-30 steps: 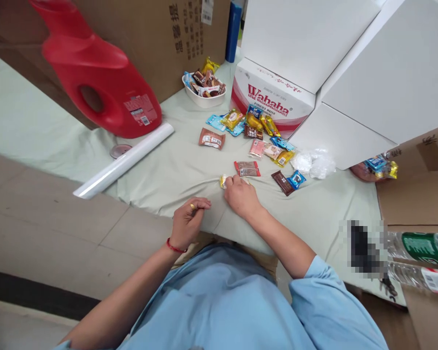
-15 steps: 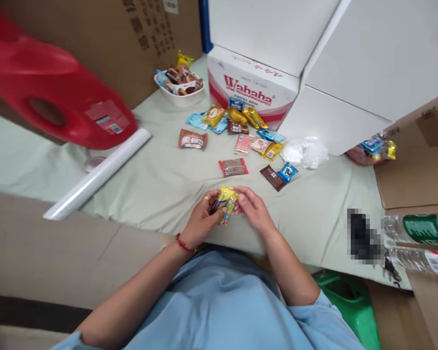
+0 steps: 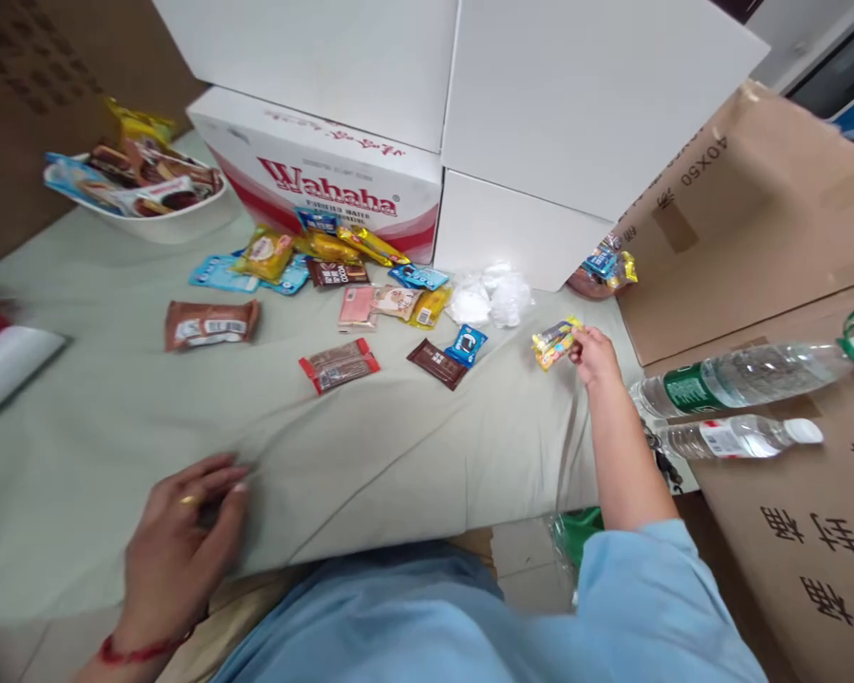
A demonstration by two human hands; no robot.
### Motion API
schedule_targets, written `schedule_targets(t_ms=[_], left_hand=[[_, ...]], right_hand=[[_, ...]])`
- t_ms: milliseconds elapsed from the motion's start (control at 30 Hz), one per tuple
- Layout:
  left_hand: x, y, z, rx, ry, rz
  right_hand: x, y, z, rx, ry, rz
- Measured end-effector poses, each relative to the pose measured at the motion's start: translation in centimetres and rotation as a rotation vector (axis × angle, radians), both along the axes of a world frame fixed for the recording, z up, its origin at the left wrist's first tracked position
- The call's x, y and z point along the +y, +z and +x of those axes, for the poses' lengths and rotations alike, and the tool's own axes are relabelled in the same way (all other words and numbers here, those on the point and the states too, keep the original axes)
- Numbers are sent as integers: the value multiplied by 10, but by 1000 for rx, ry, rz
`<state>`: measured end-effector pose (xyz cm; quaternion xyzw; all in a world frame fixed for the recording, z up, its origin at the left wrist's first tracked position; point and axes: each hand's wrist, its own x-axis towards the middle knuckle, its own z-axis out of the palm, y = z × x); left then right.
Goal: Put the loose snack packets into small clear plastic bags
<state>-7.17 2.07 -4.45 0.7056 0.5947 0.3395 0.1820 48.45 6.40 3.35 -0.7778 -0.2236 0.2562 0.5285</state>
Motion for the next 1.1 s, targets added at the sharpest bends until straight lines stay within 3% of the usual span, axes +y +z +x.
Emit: schedule_targets(t_ms=[100,233,333,367,433,500,567,667,833,933,1100], left_hand=[[0,-8,1,94,-17,93],[2,-11,10,169,-61,237],[0,-12,11,155,-73,302],[-1,-12,11,151,-73,316],[-2,-12,11,161,-76,338],[-2,-12,11,176,-86,354],[-2,-12,12,178,-96,366],[-3,-13,13,169,-100,375],[-6,-14,11,116,-78,420],[-7,-14,10,128,-92,409],[-6,-14,10,156,-141,394]], right_hand=[[41,-3,22,-62,-18,-62],[78,-6,16,-223,-65,-129],[90,2,-7,-626,-75,-92],[95,5,-19,-786,-2,-80],[104,6,-47,-1025,285,-114],[115,2,-78,-1095,607,-280],[122,-4,-104,-1113,768,-484],[118,-10,-125,-1142,748,-599],[85,-3,-125,-1182,564,-424],[76,-7,-120,-1050,543,-382],[89,-21,-117,-802,474,-340]])
